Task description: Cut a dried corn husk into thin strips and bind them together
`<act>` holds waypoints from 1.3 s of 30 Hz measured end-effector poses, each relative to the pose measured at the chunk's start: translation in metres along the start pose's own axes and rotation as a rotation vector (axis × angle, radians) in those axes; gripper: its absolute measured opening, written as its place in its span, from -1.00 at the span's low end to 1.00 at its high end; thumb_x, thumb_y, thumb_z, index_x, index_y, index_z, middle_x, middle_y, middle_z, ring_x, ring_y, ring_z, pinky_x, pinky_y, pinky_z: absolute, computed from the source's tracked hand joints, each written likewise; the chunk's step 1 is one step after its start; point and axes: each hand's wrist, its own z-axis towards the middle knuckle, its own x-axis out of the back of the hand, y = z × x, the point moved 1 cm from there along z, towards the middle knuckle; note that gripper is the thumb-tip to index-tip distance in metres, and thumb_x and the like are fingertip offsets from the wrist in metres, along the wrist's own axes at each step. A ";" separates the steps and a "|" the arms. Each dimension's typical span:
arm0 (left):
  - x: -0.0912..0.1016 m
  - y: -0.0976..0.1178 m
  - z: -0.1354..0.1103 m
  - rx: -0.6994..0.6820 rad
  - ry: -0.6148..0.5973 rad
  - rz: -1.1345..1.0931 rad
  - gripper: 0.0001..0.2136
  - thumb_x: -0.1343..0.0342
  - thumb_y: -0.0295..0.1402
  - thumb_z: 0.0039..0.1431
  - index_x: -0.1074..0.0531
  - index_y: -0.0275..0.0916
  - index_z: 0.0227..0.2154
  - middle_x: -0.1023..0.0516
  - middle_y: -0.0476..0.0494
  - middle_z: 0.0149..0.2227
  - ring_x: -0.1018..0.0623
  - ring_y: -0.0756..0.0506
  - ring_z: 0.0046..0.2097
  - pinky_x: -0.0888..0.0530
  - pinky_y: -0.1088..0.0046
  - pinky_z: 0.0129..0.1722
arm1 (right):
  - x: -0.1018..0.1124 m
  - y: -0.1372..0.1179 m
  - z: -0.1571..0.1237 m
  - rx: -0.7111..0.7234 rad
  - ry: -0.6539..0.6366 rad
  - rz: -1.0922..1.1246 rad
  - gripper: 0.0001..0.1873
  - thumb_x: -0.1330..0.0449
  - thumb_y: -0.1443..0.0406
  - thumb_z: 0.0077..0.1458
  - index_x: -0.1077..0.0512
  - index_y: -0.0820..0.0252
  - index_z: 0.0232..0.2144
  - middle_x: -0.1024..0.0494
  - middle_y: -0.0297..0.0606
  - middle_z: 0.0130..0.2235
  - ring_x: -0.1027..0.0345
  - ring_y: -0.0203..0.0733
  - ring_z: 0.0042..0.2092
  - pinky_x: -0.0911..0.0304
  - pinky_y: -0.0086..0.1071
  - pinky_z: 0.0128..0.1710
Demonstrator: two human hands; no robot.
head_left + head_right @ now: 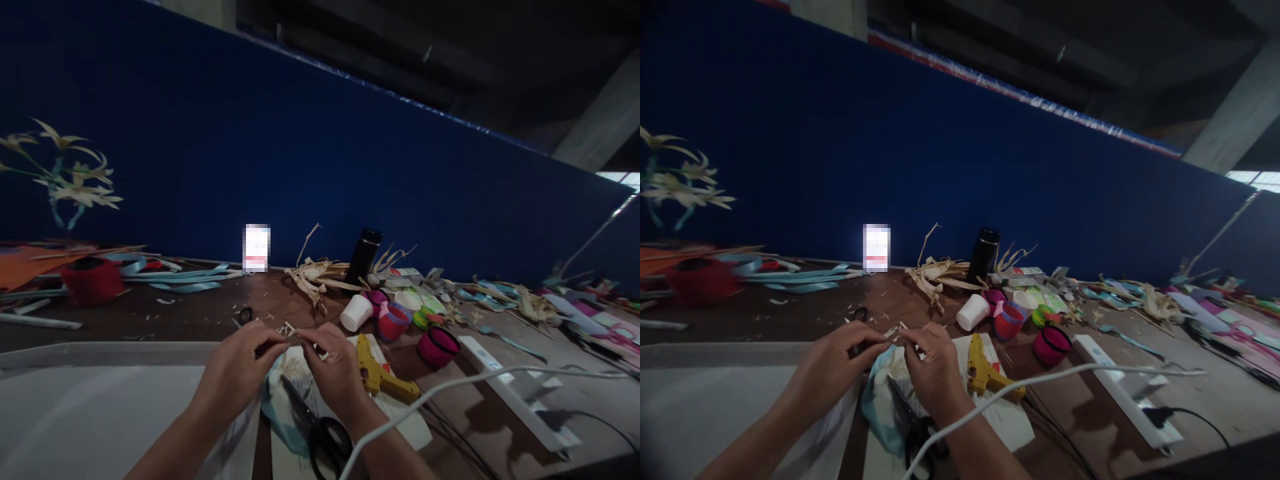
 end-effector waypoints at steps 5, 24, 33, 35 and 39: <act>-0.001 -0.001 0.000 -0.007 -0.002 -0.024 -0.76 0.07 -0.18 0.15 -0.47 -0.05 -0.25 -0.52 -0.02 -0.21 -0.46 -0.07 -0.17 -0.30 0.48 -0.18 | 0.000 0.000 0.001 -0.041 0.001 0.031 -0.76 -0.13 0.40 0.05 -0.51 0.08 -0.25 -0.48 -0.30 -0.41 -0.31 -0.28 -0.35 -0.23 -0.43 -0.34; -0.002 -0.002 0.004 0.263 0.028 -0.172 -0.55 0.15 -0.03 0.12 -0.35 -0.22 -0.68 -0.37 0.03 -0.68 -0.37 -0.02 -0.56 -0.21 0.52 -0.52 | -0.005 -0.003 0.003 -0.208 -0.093 0.287 -0.84 -0.21 0.37 -0.05 -0.55 0.13 -0.35 -0.47 -0.30 -0.43 -0.35 -0.28 -0.35 -0.26 -0.46 -0.36; -0.001 -0.001 0.007 0.282 0.069 -0.160 -0.55 0.14 -0.05 0.12 -0.24 -0.22 -0.75 -0.27 0.08 -0.73 -0.32 0.02 -0.59 -0.18 0.54 -0.53 | -0.003 -0.010 0.006 -0.324 -0.212 0.401 -0.85 -0.25 0.36 -0.10 -0.56 0.16 -0.39 -0.52 -0.29 -0.42 -0.38 -0.26 -0.33 -0.27 -0.44 -0.31; -0.001 -0.003 0.007 0.259 0.064 -0.155 -0.58 0.14 -0.09 0.13 -0.24 -0.22 -0.73 -0.25 0.09 -0.72 -0.31 0.02 -0.57 -0.18 0.54 -0.52 | -0.002 -0.010 0.006 -0.337 -0.222 0.417 -0.85 -0.25 0.37 -0.10 -0.56 0.17 -0.38 -0.53 -0.30 -0.42 -0.39 -0.26 -0.33 -0.27 -0.43 -0.30; -0.002 -0.005 0.007 0.247 0.020 -0.168 -0.62 0.15 -0.11 0.14 -0.26 -0.22 -0.67 -0.28 0.09 -0.67 -0.32 0.01 -0.54 -0.19 0.54 -0.49 | -0.004 -0.006 0.006 -0.361 -0.240 0.422 -0.83 -0.24 0.37 -0.09 -0.56 0.17 -0.36 -0.53 -0.29 -0.40 -0.39 -0.25 -0.32 -0.27 -0.43 -0.31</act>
